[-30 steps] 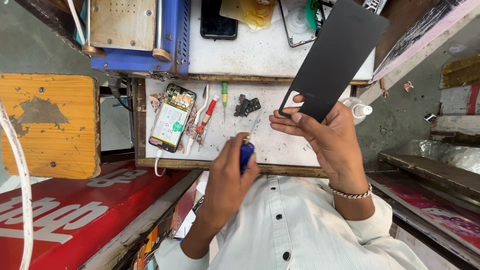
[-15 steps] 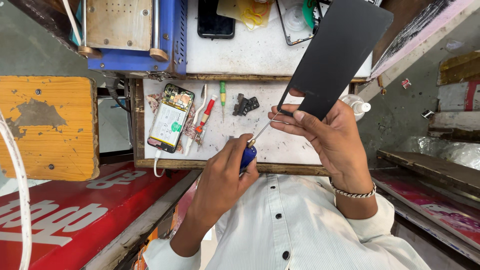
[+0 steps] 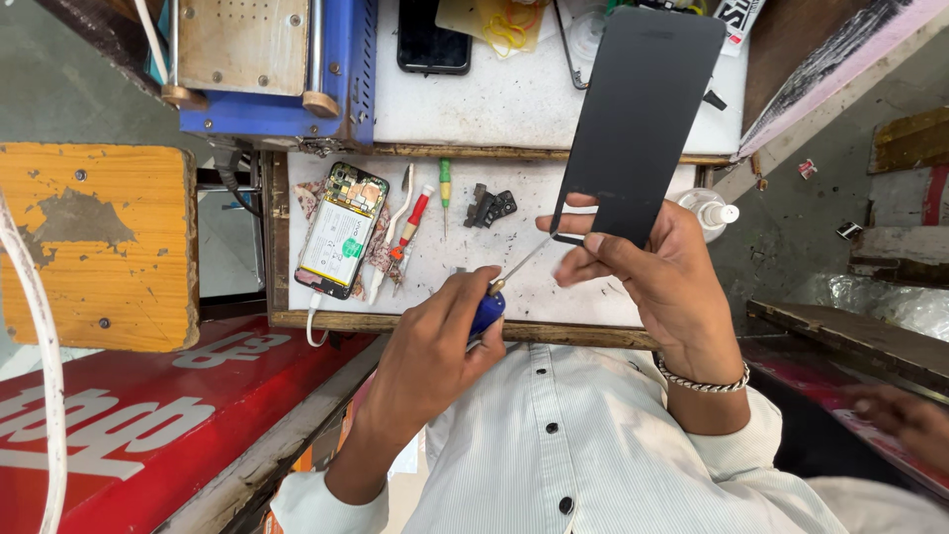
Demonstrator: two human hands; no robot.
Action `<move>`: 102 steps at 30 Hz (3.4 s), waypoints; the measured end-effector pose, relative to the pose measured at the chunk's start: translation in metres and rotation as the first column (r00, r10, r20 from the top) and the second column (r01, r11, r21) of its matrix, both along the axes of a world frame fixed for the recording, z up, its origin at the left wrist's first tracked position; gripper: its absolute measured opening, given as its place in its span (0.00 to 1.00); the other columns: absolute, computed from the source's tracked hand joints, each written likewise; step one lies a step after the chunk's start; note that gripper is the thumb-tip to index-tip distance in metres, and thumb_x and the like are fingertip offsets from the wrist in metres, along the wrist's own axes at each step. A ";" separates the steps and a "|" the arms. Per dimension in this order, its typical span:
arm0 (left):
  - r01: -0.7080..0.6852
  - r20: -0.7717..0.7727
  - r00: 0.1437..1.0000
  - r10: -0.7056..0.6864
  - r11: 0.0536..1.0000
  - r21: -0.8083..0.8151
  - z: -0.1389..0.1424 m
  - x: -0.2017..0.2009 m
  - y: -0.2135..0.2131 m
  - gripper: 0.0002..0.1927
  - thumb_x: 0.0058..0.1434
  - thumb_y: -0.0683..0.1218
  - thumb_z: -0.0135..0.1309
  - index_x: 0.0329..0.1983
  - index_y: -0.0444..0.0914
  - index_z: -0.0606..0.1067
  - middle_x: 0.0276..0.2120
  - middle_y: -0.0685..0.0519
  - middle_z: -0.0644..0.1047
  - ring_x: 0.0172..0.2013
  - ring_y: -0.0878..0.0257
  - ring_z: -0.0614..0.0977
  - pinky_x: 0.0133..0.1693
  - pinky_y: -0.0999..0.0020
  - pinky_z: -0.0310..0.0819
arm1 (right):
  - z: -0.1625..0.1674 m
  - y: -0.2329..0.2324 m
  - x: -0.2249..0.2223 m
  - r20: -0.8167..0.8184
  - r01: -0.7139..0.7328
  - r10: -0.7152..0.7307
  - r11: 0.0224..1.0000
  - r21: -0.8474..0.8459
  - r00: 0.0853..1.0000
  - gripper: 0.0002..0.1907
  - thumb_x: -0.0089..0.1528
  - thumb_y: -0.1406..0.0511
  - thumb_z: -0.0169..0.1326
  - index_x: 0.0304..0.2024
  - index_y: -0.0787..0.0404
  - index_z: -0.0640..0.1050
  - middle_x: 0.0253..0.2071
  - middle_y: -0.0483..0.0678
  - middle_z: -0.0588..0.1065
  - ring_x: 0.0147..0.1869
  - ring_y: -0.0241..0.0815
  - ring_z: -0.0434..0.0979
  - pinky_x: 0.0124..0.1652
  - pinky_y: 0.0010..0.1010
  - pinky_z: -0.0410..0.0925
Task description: The person handles a disassembled smartphone, removes a rubber gasket from a metal frame, and cleans a black phone back cover with a cloth. They then use a screwdriver to work on the back cover and place it on the workbench.
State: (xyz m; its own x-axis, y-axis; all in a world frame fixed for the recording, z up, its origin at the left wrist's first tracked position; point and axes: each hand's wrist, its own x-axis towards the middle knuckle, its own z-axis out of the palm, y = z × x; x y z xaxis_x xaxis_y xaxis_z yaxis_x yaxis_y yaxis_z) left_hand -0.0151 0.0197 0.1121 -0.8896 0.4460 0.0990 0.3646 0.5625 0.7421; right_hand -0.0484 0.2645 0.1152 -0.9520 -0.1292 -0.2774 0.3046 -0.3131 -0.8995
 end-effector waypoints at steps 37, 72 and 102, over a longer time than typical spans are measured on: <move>-0.064 -0.007 0.998 0.064 0.998 -0.011 -0.008 -0.007 -0.004 0.24 0.62 0.41 0.57 0.61 0.29 0.68 0.44 0.37 0.77 0.38 0.43 0.83 0.39 0.55 0.78 | 0.002 0.007 0.004 0.026 -0.001 0.002 1.000 -0.008 1.000 0.12 0.64 0.76 0.46 0.48 0.79 0.73 0.49 0.70 0.80 0.40 0.54 0.86 0.42 0.42 0.81; 0.131 0.309 0.940 -0.146 0.989 0.067 0.026 -0.013 -0.015 0.26 0.55 0.44 0.60 0.58 0.37 0.74 0.38 0.44 0.80 0.32 0.49 0.83 0.36 0.59 0.77 | 0.014 0.011 0.016 -0.282 -0.003 0.351 0.630 0.777 0.893 0.07 0.61 0.72 0.59 0.41 0.65 0.83 0.29 0.49 0.81 0.28 0.35 0.84 0.27 0.25 0.73; 0.184 0.020 0.983 -0.184 0.971 -0.151 0.039 -0.011 -0.027 0.26 0.51 0.44 0.66 0.54 0.36 0.77 0.43 0.46 0.82 0.33 0.50 0.83 0.34 0.58 0.78 | 0.025 0.010 0.018 -0.333 0.041 0.530 0.488 0.872 0.780 0.10 0.54 0.70 0.64 0.39 0.61 0.85 0.25 0.50 0.78 0.22 0.44 0.76 0.24 0.33 0.67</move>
